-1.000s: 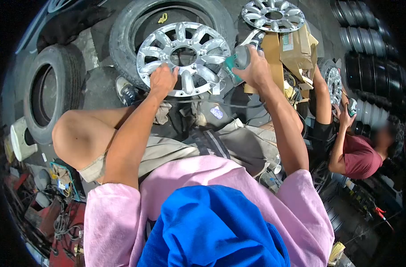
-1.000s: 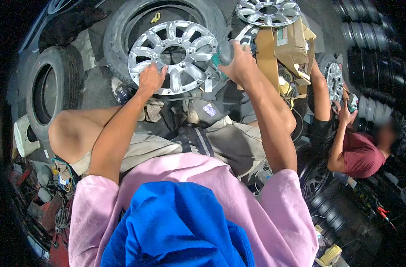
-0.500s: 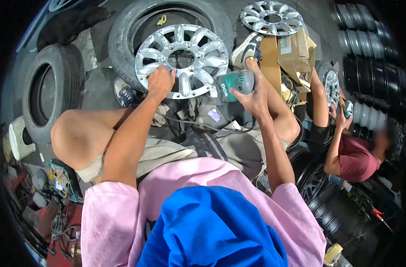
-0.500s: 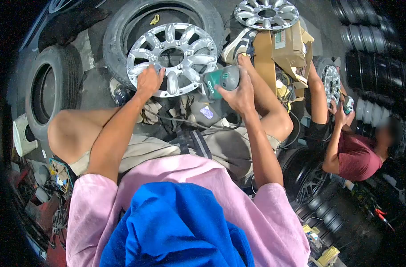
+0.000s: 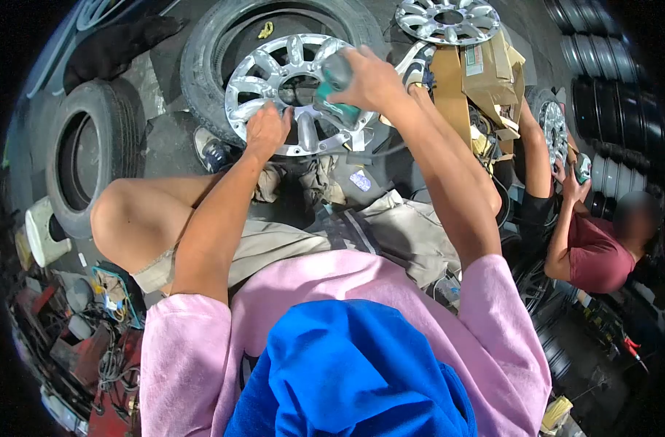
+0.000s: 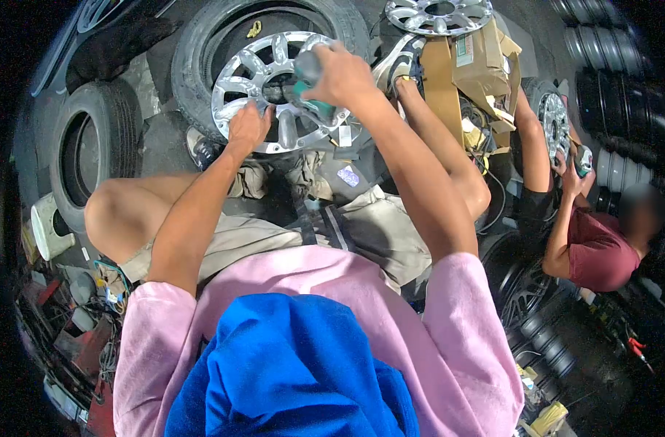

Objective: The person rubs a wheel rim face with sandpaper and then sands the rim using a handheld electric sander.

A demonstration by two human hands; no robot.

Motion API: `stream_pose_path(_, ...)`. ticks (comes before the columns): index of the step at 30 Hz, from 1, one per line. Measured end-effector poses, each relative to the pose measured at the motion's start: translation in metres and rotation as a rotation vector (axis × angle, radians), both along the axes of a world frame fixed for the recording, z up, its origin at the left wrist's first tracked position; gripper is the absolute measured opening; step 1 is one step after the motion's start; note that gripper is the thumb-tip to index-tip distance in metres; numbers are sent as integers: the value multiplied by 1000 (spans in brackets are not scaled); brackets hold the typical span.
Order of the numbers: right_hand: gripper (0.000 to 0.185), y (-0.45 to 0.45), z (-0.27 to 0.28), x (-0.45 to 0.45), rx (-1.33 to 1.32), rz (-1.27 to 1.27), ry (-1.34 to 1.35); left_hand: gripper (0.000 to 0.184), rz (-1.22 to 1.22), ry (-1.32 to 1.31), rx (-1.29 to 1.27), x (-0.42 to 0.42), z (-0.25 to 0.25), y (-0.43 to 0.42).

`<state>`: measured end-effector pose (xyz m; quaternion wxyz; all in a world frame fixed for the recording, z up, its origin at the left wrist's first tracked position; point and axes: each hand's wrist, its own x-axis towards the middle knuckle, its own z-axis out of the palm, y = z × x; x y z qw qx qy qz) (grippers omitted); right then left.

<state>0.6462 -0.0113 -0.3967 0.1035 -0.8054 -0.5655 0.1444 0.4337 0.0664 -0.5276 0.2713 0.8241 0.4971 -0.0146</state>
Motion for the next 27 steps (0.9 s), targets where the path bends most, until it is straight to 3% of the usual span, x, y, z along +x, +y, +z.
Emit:
stream_pose_path(4, 87, 15, -2, -4, -113, 210, -59, 54, 36, -8, -39, 0, 3, -1)
stream_pose_path(9, 70, -42, 38, -2, -43, 322, 2, 55, 45, -27, -65, 1, -6, 1)
stream_pose_path(14, 73, -26, 39, -18, -164, 362, -83, 55, 73, -91, -74, -1, -6, 1)
stream_pose_path(17, 76, 27, 8, -26, -102, 428, -160, 57, 86, -121, -101, -4, 6, 2)
stream_pose_path(22, 83, 76, -3, -47, -378, 587, -404, 61, 133, -136, -132, -3, 1, 5)
stream_pose_path(27, 79, 32, 21, 1, -296, 731, -382, 61, 119, -159, -128, -5, 5, 7)
